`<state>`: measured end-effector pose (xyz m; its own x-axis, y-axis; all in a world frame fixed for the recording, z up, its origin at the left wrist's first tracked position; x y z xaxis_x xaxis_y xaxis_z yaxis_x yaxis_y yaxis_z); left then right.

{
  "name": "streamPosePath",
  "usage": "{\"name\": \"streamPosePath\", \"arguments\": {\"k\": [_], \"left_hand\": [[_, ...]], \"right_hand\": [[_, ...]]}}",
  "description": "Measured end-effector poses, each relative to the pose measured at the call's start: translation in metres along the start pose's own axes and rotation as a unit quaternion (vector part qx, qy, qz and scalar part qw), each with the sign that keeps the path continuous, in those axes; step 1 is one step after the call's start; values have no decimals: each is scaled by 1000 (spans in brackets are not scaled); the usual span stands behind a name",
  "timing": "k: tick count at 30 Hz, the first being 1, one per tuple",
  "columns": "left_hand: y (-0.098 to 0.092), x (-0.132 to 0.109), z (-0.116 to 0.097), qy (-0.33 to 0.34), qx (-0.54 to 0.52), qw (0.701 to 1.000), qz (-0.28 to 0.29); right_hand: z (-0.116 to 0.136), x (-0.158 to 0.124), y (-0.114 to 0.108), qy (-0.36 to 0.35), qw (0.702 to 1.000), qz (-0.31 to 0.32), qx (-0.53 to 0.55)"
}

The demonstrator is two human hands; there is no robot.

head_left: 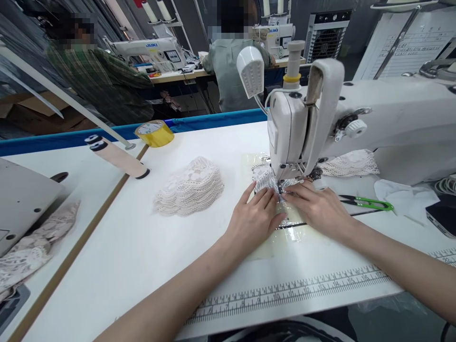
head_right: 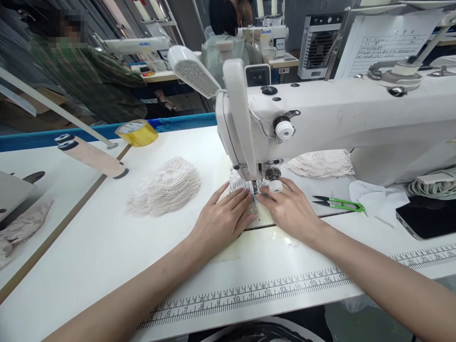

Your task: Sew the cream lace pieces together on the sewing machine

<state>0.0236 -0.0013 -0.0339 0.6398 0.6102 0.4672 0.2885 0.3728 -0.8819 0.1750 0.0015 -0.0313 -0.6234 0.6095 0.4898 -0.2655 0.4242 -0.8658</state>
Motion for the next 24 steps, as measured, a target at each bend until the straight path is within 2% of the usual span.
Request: {"name": "streamPosePath", "arguments": {"k": [15,20,21,22,24], "left_hand": [[6,2,10,-33,2,999,22],[-5,1,3,-60,18,997,46],[-8,-1,-4,-37,6,998,45],[-12,-3,-15,16,-18,999,39],[-18,-11,-38,176,-77,981,21]], "right_hand": [[-12,-5,-2,25,999,-1,-35],[-14,-5,-5,33,999,4,-32],[-14,-5,-6,34,999,1,-28],[-14,-6,-7,34,999,-4,-19],[-13,-8,-8,25,999,-16,17]]}}
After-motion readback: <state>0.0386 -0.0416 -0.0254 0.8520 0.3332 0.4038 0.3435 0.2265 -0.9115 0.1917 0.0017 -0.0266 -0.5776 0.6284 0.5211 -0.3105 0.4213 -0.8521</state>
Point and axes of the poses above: each hand's wrist, its own x-axis towards the middle knuckle, its own y-axis out of the palm, z = x × y, the point moved 4 cm from there along x, towards the middle knuckle
